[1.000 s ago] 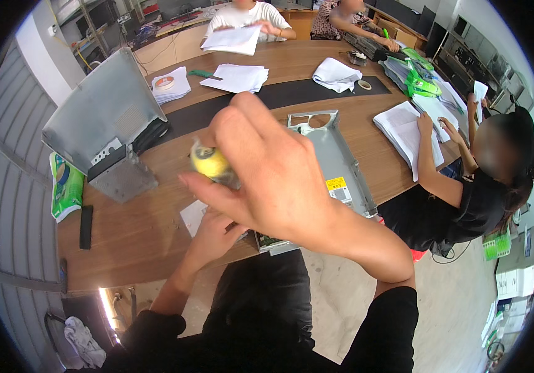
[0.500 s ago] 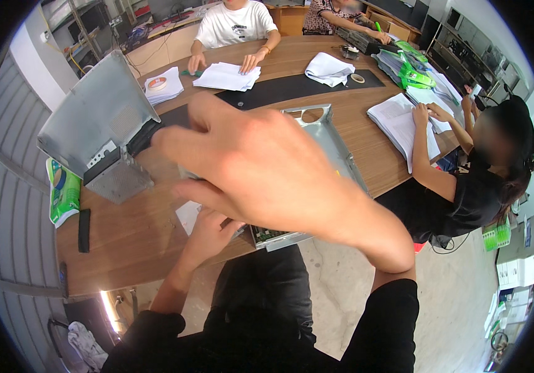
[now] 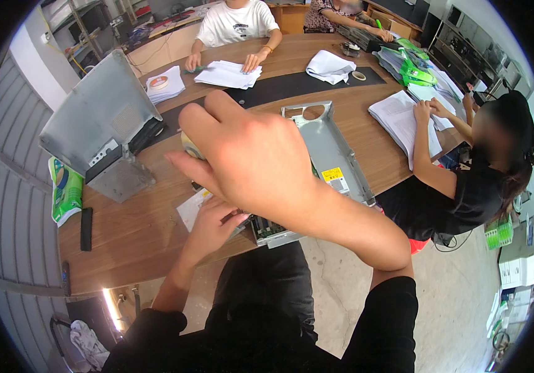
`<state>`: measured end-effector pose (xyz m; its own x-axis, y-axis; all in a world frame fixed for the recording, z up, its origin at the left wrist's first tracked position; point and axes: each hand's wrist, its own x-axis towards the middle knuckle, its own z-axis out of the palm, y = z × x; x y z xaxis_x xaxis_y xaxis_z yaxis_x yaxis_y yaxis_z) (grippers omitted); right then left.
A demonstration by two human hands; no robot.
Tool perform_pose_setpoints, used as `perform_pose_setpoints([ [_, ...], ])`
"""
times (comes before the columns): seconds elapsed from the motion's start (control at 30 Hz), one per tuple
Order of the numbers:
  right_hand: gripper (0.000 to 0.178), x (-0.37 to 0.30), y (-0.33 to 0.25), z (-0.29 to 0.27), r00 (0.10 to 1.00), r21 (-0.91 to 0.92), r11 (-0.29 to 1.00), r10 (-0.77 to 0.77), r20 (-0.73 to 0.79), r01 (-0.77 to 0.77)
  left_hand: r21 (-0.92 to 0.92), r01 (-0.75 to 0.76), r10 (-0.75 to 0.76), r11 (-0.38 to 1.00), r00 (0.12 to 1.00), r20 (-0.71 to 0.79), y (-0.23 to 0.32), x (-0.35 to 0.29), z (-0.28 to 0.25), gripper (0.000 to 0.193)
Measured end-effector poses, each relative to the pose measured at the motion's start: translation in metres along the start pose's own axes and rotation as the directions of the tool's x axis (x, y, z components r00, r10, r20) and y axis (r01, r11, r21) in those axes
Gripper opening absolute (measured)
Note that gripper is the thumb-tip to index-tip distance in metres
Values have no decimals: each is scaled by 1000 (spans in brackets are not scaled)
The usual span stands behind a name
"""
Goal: The person disassembles a computer by using a screwdriver to remove screws from the motherboard and then lifting the optical drive out of the chassis.
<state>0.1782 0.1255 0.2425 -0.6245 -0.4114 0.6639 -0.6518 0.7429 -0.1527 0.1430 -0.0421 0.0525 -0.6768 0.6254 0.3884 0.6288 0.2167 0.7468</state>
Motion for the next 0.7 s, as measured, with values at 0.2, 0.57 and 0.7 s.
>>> perform_pose_setpoints([
  [0.2,31,20,14,9,954,206,941,-232,-191,270,10,-38,39,999,990,-137,-5,-10,-2,12],
  [0.57,37,1,14,12,977,227,957,-144,-160,179,-105,91,-98,990,993,-65,-13,-7,6,15],
  [0.7,35,3,10,22,977,247,956,-112,-180,155,-95,50,-58,994,995,-76,-17,-11,3,16],
])
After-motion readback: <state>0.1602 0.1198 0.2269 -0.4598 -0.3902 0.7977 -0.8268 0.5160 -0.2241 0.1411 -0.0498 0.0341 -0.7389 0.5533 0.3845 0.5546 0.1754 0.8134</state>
